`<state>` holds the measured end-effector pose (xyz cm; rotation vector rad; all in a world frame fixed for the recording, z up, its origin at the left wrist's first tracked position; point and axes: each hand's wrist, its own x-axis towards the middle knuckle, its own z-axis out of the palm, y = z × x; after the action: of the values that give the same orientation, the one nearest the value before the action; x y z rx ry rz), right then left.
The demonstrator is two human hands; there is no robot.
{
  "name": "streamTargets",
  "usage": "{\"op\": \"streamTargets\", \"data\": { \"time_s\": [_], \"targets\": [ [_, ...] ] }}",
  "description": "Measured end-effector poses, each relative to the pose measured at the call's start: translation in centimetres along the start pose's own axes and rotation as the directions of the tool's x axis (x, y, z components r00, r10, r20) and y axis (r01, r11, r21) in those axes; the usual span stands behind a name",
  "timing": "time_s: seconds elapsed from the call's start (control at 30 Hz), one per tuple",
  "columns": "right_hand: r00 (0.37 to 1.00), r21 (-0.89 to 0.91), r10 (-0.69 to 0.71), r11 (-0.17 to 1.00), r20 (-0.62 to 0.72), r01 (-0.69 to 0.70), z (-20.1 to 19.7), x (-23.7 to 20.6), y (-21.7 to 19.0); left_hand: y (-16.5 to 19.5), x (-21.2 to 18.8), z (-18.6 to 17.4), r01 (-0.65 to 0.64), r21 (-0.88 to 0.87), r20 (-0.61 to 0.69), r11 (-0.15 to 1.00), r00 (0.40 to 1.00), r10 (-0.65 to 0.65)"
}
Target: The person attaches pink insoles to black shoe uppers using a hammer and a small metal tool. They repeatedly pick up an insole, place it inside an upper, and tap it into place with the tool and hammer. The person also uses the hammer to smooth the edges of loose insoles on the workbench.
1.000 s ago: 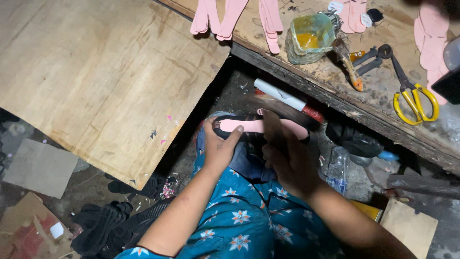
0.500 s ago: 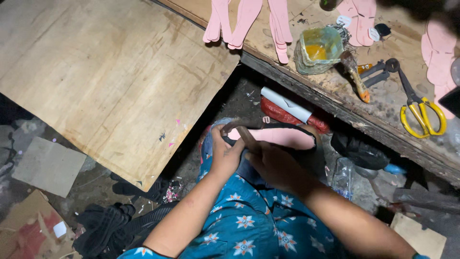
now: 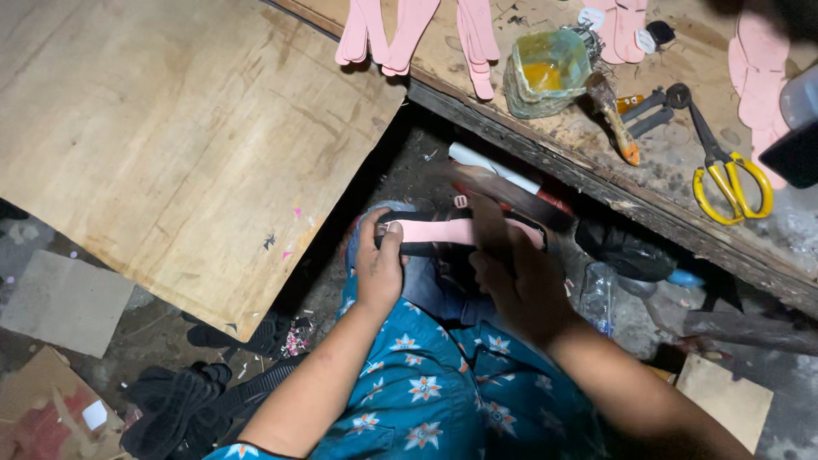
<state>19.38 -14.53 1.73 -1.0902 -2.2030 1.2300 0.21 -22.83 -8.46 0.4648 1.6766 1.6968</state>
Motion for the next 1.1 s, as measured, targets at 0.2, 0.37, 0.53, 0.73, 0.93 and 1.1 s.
{"op": "streamTargets", "data": {
  "time_s": [0.2, 0.37, 0.53, 0.73, 0.93, 1.1],
  "targets": [
    [0.977, -0.451, -0.019, 0.885, 0.214, 0.116, -0.1, 0.4, 0.7, 0.5, -0.1, 0.5, -0.010, -0.030, 0.011, 1.000, 1.000, 0.010],
    [0.998, 0.199, -0.011, 0.980, 0.054, 0.000, -2.0, -1.9, -0.6, 0.4, -0.6, 0.4, -0.365, 0.318, 0.040, 0.875, 0.927, 0.372],
    [0.974, 0.273, -0.218, 0.935, -0.061, 0.226, 3.5, -0.3, -0.1, -0.1, -0.4, 0.7, -0.286, 0.042, 0.078, 0.957, 0.956, 0.282],
    [0.975, -0.211, 0.030, 0.977, 0.220, 0.017, 2.0, -0.3, 1.2, -0.2, -0.1, -0.1, -0.409, 0.229, 0.084, 0.883, 0.912, 0.401],
    [0.996, -0.012, -0.031, 0.999, -0.079, 0.030, -0.9, -0.9, 1.7, 0.1, 0.0, 0.2, -0.297, 0.233, 0.041, 0.926, 0.954, 0.296],
    [0.988, -0.497, 0.089, 0.867, 0.125, -0.015, -2.5, -0.8, 1.2, 0.1, 0.0, 0.4, -0.300, 0.201, 0.053, 0.932, 0.954, 0.296]
  ]
}}
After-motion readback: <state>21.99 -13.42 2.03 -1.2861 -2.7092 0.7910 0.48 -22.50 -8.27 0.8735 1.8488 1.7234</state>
